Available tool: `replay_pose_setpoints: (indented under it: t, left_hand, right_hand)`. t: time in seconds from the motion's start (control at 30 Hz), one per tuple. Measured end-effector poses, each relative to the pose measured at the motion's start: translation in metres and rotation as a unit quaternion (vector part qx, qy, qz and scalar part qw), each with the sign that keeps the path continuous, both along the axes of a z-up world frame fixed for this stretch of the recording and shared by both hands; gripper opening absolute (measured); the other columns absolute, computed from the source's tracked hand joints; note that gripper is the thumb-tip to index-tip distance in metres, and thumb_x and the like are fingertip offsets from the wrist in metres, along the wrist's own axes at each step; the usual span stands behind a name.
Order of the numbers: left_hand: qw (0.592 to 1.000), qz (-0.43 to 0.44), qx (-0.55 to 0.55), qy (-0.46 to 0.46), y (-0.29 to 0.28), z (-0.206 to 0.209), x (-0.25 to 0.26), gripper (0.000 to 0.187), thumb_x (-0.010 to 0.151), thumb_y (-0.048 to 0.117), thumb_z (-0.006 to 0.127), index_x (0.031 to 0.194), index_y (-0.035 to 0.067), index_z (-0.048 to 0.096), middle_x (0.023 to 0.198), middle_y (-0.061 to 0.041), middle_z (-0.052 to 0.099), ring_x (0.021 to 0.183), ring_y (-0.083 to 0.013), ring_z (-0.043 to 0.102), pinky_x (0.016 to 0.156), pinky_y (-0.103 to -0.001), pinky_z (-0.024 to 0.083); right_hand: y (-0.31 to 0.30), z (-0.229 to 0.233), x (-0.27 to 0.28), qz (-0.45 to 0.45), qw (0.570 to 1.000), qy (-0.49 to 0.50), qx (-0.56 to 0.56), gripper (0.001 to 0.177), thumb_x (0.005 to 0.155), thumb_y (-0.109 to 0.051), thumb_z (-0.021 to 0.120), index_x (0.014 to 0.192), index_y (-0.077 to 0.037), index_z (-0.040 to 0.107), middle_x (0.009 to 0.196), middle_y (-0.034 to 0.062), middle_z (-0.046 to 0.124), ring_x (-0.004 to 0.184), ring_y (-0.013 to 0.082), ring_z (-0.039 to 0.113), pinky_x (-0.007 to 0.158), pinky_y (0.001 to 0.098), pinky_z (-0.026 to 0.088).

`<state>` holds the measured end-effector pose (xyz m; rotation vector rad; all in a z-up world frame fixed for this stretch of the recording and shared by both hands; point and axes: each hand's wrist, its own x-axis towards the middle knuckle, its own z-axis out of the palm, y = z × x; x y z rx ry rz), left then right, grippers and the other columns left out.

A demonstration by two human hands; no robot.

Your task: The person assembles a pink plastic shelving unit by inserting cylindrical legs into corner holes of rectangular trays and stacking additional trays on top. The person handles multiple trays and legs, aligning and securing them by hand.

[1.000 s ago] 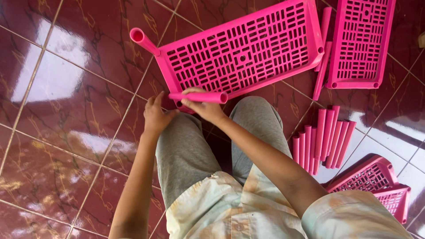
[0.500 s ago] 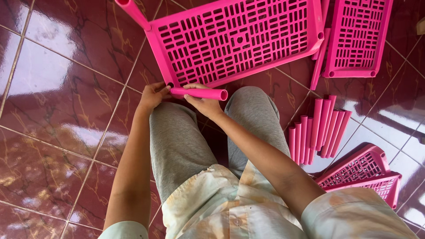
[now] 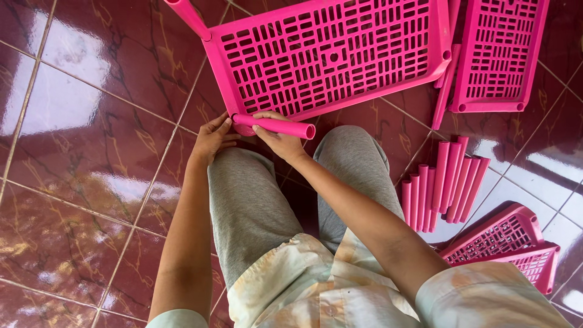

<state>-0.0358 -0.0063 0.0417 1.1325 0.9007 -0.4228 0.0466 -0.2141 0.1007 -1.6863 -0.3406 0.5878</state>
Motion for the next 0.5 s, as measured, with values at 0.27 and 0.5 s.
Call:
replay_pose_setpoints:
  t: [0.27,0.5]
  left_hand:
    - [0.999,-0.025,0.037,0.023,0.000,0.006,0.004,0.052,0.098,0.033,0.065,0.146,0.016,0.057,0.123,-0.010,0.073,0.096,-0.0205,0.076,0.083,-0.034,0.065]
    - [0.999,-0.020,0.038,0.030,0.000,0.002,0.001,0.052,0.093,0.026,0.068,0.143,0.015,0.060,0.115,-0.011,0.076,0.093,-0.0196,0.075,0.084,-0.033,0.065]
  right_hand:
    - [0.014,0.006,0.009,0.072,0.988,-0.138,-0.008,0.021,0.093,-0.016,0.076,0.112,-0.007,0.070,0.101,0.0081,0.076,0.085,0.0131,0.074,0.071,0.0249,0.063]
    - [0.053,0.013,0.007,0.209,0.926,-0.261,-0.173,0.008,0.094,-0.012,0.070,0.099,-0.007,0.066,0.092,0.0077,0.074,0.080,0.0156,0.070,0.064,0.0265,0.060]
